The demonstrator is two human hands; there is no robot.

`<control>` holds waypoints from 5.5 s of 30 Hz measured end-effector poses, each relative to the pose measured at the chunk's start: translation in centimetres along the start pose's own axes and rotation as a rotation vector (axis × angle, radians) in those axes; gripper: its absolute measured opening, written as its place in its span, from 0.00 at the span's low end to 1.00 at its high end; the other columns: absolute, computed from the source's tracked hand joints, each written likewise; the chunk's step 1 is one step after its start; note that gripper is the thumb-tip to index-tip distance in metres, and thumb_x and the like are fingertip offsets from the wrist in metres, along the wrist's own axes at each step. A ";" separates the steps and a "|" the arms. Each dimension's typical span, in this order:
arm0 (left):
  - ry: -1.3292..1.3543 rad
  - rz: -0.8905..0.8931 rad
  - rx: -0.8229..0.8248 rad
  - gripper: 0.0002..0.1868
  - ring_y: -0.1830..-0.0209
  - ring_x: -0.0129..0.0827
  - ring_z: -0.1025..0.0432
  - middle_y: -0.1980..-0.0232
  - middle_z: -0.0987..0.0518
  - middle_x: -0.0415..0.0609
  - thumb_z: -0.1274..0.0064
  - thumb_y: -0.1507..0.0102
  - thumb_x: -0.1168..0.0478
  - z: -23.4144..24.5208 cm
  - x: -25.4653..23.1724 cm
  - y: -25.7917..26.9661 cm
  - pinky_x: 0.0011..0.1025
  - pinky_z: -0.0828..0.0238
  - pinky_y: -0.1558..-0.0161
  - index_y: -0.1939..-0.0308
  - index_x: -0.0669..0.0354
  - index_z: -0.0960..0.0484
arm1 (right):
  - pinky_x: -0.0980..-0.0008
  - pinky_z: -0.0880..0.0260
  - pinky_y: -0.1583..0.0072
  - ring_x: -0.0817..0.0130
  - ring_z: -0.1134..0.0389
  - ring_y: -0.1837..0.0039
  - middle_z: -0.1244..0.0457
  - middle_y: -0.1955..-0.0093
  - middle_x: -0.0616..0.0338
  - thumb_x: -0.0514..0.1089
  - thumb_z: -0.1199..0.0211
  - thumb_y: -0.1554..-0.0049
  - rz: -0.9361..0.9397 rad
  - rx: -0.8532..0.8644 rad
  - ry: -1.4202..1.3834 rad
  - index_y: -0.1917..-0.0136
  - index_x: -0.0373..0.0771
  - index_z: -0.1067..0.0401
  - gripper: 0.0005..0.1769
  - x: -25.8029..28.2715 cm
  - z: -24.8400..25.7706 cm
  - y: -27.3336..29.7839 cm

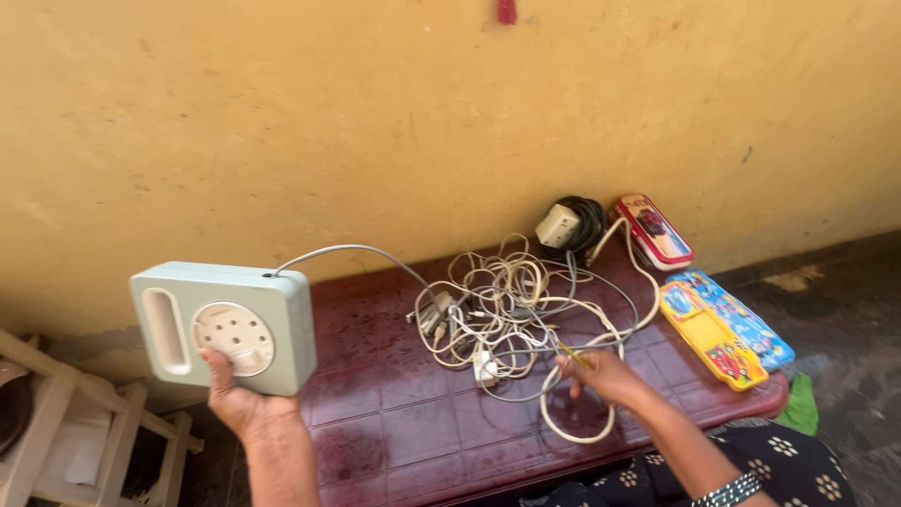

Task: The person uses a screwdriver to tighten screws on the casing of a power strip and untangles a pile of electrical cords on a table.

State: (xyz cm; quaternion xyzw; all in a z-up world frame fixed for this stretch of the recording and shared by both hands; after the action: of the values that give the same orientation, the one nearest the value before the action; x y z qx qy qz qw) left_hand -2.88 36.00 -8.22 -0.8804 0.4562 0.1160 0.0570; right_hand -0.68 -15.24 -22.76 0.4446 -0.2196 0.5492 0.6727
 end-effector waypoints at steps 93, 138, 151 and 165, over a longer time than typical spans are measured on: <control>-0.750 -0.181 -0.022 0.51 0.37 0.41 0.29 0.42 0.23 0.50 0.28 0.54 0.49 0.3 -0.4 -0.8 0.43 0.29 0.35 0.31 0.55 0.35 | 0.54 0.29 0.49 0.54 0.27 0.50 0.28 0.51 0.54 0.58 0.31 0.42 0.185 -0.802 0.577 0.45 0.57 0.18 0.12 7.4 21.8 -10.3; -0.833 -0.263 0.278 0.24 0.54 0.26 0.29 0.55 0.22 0.48 0.45 0.33 0.45 -1.1 5.4 2.0 0.26 0.29 0.52 0.49 0.65 0.25 | 0.63 0.27 0.58 0.61 0.28 0.60 0.32 0.55 0.62 0.40 0.36 0.45 1.055 -0.356 0.357 0.39 0.47 0.24 0.20 26.6 -12.1 16.8; -0.851 -0.039 0.333 0.31 0.51 0.31 0.23 0.53 0.20 0.50 0.44 0.40 0.39 -1.9 4.9 2.1 0.31 0.22 0.50 0.47 0.60 0.26 | 0.62 0.29 0.58 0.61 0.30 0.59 0.34 0.58 0.61 0.37 0.34 0.48 1.103 -0.262 0.364 0.42 0.46 0.22 0.19 25.7 -11.3 15.2; -0.785 -0.018 0.359 0.28 0.52 0.28 0.27 0.51 0.21 0.49 0.50 0.33 0.41 -1.3 5.9 1.5 0.28 0.27 0.50 0.45 0.62 0.28 | 0.63 0.31 0.61 0.63 0.31 0.63 0.35 0.61 0.60 0.38 0.32 0.47 1.219 -0.221 0.298 0.42 0.46 0.22 0.18 26.1 -12.5 12.9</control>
State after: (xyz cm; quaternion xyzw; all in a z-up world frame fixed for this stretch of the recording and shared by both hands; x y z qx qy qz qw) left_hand -0.61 30.22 -8.48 -0.7496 0.4054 0.3604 0.3792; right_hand -7.33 9.45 -4.03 0.0865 -0.3925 0.8635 0.3047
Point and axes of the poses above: each hand's wrist, its own y-axis away from the middle knuckle, its own z-axis out of the back of the hand, x = y × z, the point moved 3 cm from there along -y, towards the middle knuckle
